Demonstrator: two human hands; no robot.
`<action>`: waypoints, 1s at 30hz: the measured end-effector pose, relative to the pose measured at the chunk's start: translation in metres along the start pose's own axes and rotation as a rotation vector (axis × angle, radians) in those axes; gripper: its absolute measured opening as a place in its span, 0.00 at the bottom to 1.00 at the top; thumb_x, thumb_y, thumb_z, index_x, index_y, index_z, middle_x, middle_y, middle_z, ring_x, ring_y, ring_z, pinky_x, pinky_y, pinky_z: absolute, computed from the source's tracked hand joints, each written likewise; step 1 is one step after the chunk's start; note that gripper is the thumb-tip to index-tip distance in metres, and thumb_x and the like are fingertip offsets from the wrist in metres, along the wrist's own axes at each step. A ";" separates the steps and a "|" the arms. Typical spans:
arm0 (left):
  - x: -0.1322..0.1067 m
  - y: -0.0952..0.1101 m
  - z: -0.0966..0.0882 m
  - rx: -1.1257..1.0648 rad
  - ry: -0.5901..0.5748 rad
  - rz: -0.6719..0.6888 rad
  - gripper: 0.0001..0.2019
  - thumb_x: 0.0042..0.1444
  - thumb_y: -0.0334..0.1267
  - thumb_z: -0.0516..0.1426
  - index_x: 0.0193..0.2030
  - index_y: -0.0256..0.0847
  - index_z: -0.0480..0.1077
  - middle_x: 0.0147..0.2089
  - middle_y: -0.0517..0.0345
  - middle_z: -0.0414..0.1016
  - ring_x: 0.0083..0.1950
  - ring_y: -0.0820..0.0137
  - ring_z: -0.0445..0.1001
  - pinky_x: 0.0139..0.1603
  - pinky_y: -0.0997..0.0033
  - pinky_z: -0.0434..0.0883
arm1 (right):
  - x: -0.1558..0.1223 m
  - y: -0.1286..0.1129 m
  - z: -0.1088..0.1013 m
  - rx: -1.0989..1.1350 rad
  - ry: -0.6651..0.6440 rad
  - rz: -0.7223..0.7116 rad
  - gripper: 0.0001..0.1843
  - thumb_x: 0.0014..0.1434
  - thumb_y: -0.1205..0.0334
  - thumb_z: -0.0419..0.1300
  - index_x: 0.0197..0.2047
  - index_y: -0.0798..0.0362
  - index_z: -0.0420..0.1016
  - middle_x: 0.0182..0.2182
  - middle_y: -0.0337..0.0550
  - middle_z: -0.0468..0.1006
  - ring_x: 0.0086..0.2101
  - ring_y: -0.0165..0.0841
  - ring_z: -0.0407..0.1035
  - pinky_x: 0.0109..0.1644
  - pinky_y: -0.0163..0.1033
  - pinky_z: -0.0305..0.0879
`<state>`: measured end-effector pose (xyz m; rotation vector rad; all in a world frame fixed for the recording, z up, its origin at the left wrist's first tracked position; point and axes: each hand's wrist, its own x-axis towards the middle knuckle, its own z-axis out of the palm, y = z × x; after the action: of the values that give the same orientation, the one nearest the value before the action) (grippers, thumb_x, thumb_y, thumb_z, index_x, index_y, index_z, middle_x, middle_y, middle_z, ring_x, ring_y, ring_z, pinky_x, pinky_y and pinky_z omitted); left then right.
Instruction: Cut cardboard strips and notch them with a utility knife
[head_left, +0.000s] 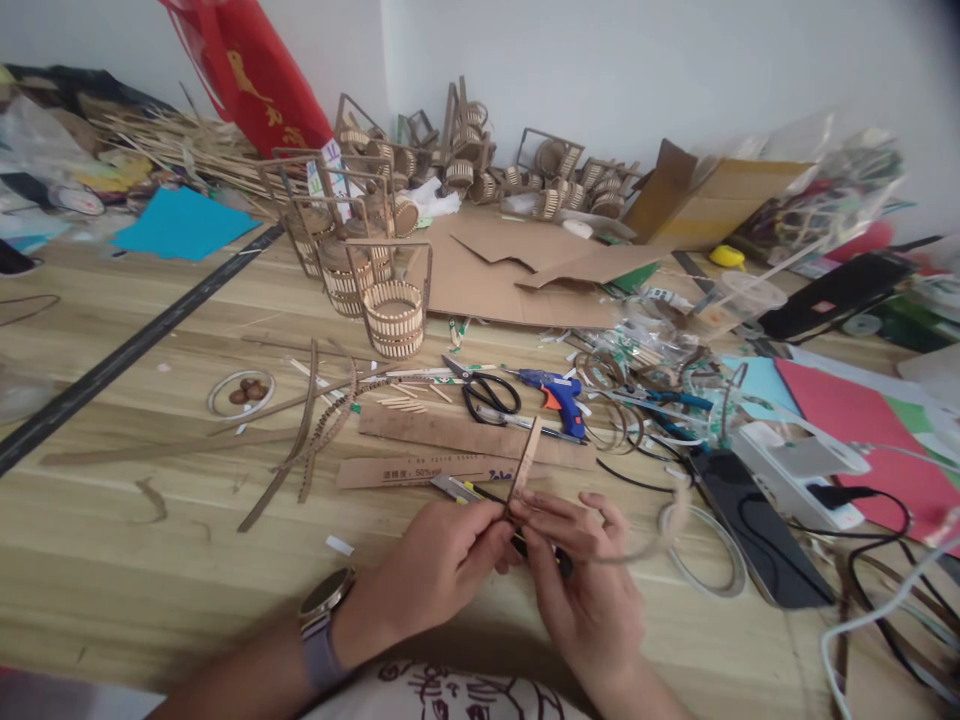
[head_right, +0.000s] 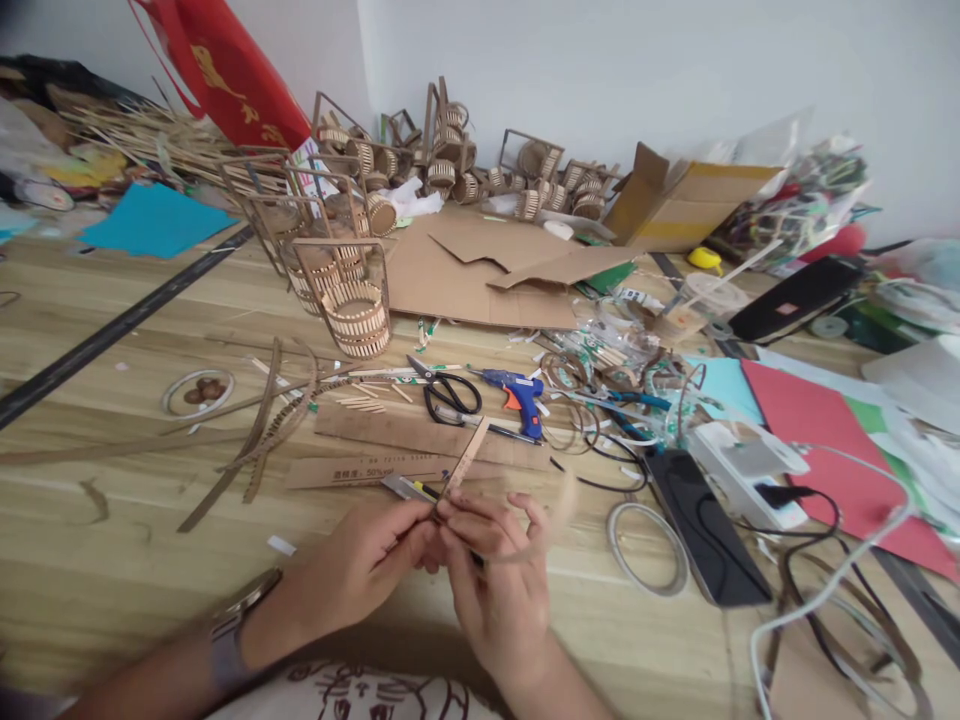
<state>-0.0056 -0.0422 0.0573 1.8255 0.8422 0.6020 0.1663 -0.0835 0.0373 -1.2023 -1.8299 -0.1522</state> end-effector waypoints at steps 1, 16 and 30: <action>0.000 0.000 0.000 -0.006 -0.010 0.011 0.14 0.69 0.39 0.48 0.35 0.39 0.70 0.32 0.55 0.80 0.34 0.70 0.79 0.35 0.76 0.68 | -0.002 0.001 0.000 0.019 0.007 0.025 0.09 0.65 0.72 0.56 0.44 0.47 0.70 0.35 0.37 0.85 0.38 0.35 0.80 0.54 0.47 0.61; 0.001 -0.003 0.002 0.009 0.008 -0.056 0.14 0.69 0.42 0.49 0.38 0.39 0.71 0.33 0.55 0.80 0.33 0.69 0.77 0.32 0.75 0.65 | 0.002 -0.003 0.001 -0.031 0.006 -0.019 0.03 0.66 0.67 0.59 0.42 0.49 0.71 0.36 0.42 0.85 0.42 0.37 0.79 0.55 0.48 0.59; -0.001 0.004 -0.002 -0.112 -0.076 -0.057 0.13 0.68 0.41 0.49 0.37 0.39 0.70 0.34 0.54 0.81 0.35 0.68 0.80 0.34 0.75 0.69 | -0.004 -0.001 -0.002 0.054 0.027 0.049 0.11 0.63 0.73 0.56 0.44 0.47 0.69 0.34 0.36 0.85 0.37 0.36 0.79 0.53 0.48 0.62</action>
<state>-0.0067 -0.0421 0.0616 1.7068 0.7918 0.5298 0.1677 -0.0875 0.0363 -1.2012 -1.7687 -0.0903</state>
